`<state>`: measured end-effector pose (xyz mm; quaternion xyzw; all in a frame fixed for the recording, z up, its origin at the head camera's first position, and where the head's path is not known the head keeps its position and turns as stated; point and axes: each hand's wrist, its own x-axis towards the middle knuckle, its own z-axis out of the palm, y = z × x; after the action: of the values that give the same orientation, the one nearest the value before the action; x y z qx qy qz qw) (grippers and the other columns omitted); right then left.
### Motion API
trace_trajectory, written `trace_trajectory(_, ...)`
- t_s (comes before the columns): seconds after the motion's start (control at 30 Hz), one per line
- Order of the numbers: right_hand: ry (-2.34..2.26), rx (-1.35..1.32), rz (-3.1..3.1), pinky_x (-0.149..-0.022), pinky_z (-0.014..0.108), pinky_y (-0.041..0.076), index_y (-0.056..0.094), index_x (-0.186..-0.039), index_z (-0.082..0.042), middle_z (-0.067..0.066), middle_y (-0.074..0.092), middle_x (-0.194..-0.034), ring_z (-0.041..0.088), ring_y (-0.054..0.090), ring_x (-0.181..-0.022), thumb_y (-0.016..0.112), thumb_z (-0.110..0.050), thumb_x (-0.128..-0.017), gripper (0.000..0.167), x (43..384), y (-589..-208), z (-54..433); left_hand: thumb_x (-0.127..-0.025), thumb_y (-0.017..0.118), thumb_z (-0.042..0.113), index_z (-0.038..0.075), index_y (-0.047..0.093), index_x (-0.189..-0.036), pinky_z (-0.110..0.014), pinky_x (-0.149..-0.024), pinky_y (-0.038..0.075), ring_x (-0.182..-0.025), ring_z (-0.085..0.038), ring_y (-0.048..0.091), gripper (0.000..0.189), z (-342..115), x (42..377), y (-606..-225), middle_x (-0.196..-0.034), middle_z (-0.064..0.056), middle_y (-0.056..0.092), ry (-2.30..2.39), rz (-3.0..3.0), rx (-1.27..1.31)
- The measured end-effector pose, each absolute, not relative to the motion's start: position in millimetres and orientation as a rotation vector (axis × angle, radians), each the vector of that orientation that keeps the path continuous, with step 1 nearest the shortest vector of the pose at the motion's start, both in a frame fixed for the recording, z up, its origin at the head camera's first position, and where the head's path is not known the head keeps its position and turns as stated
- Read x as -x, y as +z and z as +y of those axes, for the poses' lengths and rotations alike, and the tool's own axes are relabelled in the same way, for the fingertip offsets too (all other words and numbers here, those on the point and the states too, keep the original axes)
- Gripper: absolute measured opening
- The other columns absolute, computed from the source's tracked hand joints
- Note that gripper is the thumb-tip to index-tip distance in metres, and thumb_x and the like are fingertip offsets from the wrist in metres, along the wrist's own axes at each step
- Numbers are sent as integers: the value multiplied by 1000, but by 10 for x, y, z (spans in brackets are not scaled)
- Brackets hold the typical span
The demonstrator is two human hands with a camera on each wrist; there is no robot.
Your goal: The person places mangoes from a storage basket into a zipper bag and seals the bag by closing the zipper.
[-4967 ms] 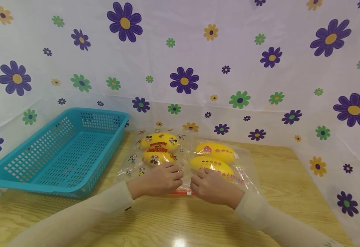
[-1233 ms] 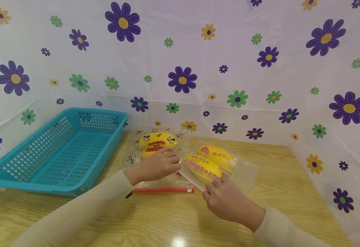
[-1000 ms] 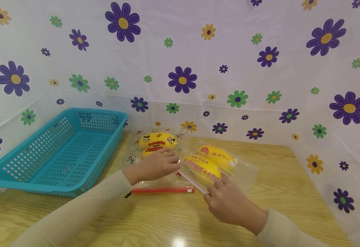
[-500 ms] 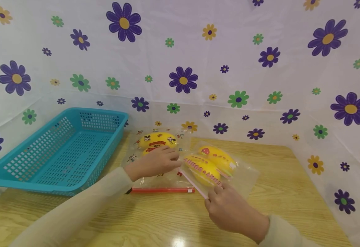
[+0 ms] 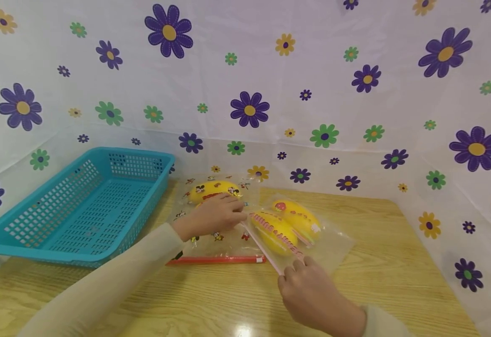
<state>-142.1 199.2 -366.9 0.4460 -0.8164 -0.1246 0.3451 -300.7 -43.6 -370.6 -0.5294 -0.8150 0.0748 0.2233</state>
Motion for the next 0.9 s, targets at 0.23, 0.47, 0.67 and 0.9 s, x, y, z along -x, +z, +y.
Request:
trace_trajectory(0.23, -305, -1195, -2044, -53, 21, 10, 26, -49, -16, -6, 19, -48, 10, 7, -55, 15, -5, -83, 38, 1403, -3692, 1927, -90, 63, 22, 25, 65, -110, -30, -87, 47, -84, -14, 50, 21, -430, 3048, -3657, -90, 4, 58, 147, -2303, 1420)
trace_trajectory(0.47, -325, -1210, -2017, -50, 21, 16, 33, -49, -15, -5, 27, -46, 10, 14, -49, 15, -3, -87, 44, 1359, -3720, 1804, -91, 61, 23, 28, 64, -108, -29, -88, 44, -86, -13, 50, 19, -326, 3113, -3575, -90, 5, 58, 246, -2206, 1397)
trace_trajectory(0.67, -347, -1156, -2005, -52, 26, 28, 34, -50, -13, -3, 30, -47, 13, 24, -45, 16, -2, -86, 42, 1358, -3748, 1656, -92, 58, 21, 27, 64, -110, -28, -91, 43, -90, -13, 50, 20, -195, 3178, -3491, -91, 5, 57, 314, -2148, 1346)
trace_trajectory(0.9, -282, -1118, -2056, -50, 24, 21, 25, -49, -16, -4, 22, -47, 10, 13, -49, 16, -4, -87, 40, 1427, -3724, 1466, -90, 61, 17, 20, 65, -106, -34, -100, 44, -103, -16, 57, 16, -113, 3130, -3387, -107, 2, 64, 359, -2218, 1211)
